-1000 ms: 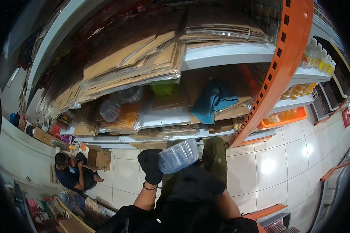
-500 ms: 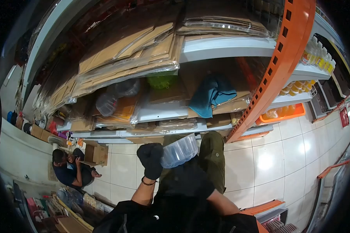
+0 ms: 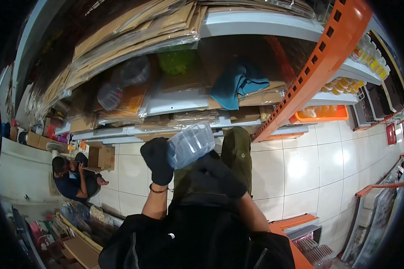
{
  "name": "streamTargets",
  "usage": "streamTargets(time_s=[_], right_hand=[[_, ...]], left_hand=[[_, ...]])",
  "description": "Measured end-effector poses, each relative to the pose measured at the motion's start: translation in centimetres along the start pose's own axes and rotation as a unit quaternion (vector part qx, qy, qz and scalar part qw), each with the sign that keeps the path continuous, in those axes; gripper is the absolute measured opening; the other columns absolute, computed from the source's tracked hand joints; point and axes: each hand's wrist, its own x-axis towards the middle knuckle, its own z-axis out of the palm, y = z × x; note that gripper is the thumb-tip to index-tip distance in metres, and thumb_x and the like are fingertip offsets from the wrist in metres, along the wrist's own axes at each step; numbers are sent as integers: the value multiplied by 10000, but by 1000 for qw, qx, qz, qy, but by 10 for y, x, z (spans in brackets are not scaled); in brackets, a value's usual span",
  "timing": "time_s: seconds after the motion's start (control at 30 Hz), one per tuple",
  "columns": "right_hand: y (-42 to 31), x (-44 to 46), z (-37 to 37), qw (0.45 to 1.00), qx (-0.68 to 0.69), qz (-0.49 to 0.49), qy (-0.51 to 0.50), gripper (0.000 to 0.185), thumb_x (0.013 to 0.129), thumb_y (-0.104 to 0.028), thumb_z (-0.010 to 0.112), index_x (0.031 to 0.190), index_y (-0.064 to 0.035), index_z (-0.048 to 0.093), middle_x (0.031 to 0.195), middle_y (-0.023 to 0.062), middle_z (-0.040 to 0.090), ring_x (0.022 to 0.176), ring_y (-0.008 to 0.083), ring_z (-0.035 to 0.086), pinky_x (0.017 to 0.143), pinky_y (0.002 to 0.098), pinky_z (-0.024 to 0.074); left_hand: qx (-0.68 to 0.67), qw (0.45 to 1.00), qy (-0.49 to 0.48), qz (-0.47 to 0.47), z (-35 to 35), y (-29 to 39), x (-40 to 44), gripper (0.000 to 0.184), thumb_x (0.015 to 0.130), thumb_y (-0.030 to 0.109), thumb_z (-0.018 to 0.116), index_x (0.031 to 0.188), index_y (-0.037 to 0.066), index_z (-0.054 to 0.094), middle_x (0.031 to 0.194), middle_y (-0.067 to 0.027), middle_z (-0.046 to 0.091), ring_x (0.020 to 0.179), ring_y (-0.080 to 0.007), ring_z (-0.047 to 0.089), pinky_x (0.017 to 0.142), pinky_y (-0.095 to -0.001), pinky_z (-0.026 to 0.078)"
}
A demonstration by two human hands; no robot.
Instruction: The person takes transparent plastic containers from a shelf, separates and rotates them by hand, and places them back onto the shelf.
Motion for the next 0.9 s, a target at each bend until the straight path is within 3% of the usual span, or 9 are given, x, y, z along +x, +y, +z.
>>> streamTargets(time_s=[0.13,0.27,0.43,0.47,0.53,0.63,0.73,0.83,0.9], right_hand=[[-20,2,22,967,-213,72,117,250,775,-143,691,1001,-49,636,903,128,621,860,288,607,718,379,472],[10,-36,14,979,188,-28,-74,441,747,-119,720,1152,-33,568,1034,136,613,955,268,599,826,362,463],[-17,-9,-9,912,55,95,396,543,690,-86,756,1188,-5,555,1110,141,599,1040,255,560,945,358,421],[-9,-14,-14,928,132,77,339,507,681,-81,757,1151,1,584,1083,141,610,1045,253,563,929,354,427],[25,-44,-25,957,235,88,149,469,663,-71,757,1103,12,618,1024,144,632,1020,258,585,888,355,448],[38,-66,-30,941,309,128,54,369,659,-86,768,995,20,657,911,158,655,880,300,629,817,382,479],[46,-77,-40,956,291,-13,23,293,656,-125,776,874,38,665,815,166,658,745,314,643,725,387,502],[41,-96,-43,916,359,6,182,281,678,-166,716,814,70,649,724,129,644,671,204,625,591,317,479],[40,-112,-47,903,265,137,311,199,712,-139,657,761,52,632,657,71,603,586,137,553,523,291,432]], left_hand=[[-35,998,-6,-50,6,3,5,298,842,48,622,570,-1,511,538,62,414,562,-43,351,501,-250,295],[-26,997,51,-49,3,1,5,336,870,84,584,601,57,385,594,51,345,602,-53,280,529,-268,248],[39,987,-137,-71,-6,7,-3,277,854,41,602,618,51,458,635,18,479,610,-82,453,599,-253,410],[-84,977,-146,-128,-10,-1,-15,176,835,-20,578,674,36,534,717,-31,569,662,-130,543,657,-274,477],[25,974,-224,8,-16,-20,-19,159,848,-19,540,698,33,551,717,-70,584,646,-160,546,639,-291,477],[11,966,-257,-22,-11,-6,1,205,863,5,514,662,30,544,670,-83,580,593,-156,540,642,-290,475],[-46,976,-198,84,-9,-17,45,107,757,-14,552,689,19,629,588,-23,553,513,-99,499,502,-246,395],[78,995,-44,39,-17,-11,120,304,907,196,595,655,30,561,542,-2,488,498,-62,430,467,-262,345],[381,893,-21,239,-31,-32,180,303,855,314,632,797,16,636,735,-111,635,682,-272,591,651,-351,447]])
